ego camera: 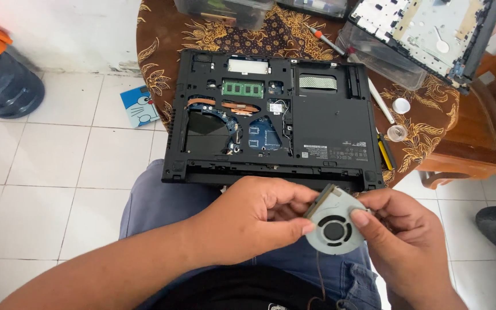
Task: Removing a cooling fan from a laptop chassis using a screwdriver
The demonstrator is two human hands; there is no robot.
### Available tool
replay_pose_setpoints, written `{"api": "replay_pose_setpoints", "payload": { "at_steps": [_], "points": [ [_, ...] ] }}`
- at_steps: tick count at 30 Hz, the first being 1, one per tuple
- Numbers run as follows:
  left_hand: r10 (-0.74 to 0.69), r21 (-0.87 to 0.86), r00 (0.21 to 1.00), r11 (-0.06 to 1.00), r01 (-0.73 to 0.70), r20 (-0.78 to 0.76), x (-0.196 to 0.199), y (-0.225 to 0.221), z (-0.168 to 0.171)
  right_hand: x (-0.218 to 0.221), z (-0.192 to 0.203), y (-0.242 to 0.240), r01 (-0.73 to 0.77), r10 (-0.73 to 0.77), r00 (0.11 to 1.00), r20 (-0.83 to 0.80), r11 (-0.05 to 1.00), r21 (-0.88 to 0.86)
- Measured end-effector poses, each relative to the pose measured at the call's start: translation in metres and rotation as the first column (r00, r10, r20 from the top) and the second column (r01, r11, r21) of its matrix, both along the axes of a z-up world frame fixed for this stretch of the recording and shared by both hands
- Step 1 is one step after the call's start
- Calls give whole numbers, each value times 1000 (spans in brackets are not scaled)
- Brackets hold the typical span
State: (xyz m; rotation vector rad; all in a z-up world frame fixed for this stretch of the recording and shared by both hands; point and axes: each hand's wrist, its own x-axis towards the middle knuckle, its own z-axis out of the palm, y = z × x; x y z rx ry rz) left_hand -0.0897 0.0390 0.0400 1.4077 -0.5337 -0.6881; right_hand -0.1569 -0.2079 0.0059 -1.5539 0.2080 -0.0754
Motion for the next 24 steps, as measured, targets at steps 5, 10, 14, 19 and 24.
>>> {"api": "replay_pose_setpoints", "payload": {
  "at_steps": [5, 10, 14, 19, 24],
  "points": [
    [96, 3, 894, 994, -108, 437, -6, 3, -17, 2, -9, -1, -42, 29, 991, 132, 995, 95],
    [288, -188, 513, 953, -237, 809, -7, 7, -16, -2, -17, 0, -189, 194, 972, 134, 981, -53],
    [275, -200, 395, 955, -219, 877, -8, 10, -6, -4, -17, 4, -235, 227, 962, 154, 971, 41],
    [290, -263, 238, 955, -138, 927, -10, 15, 2, -2, -4, 13, -321, 313, 856, 413, 946, -50],
    [239, -234, 202, 971, -47, 950, -5, 21, 5, -5, -2, 4, -255, 321, 798, 510, 947, -197]
  ]
}}
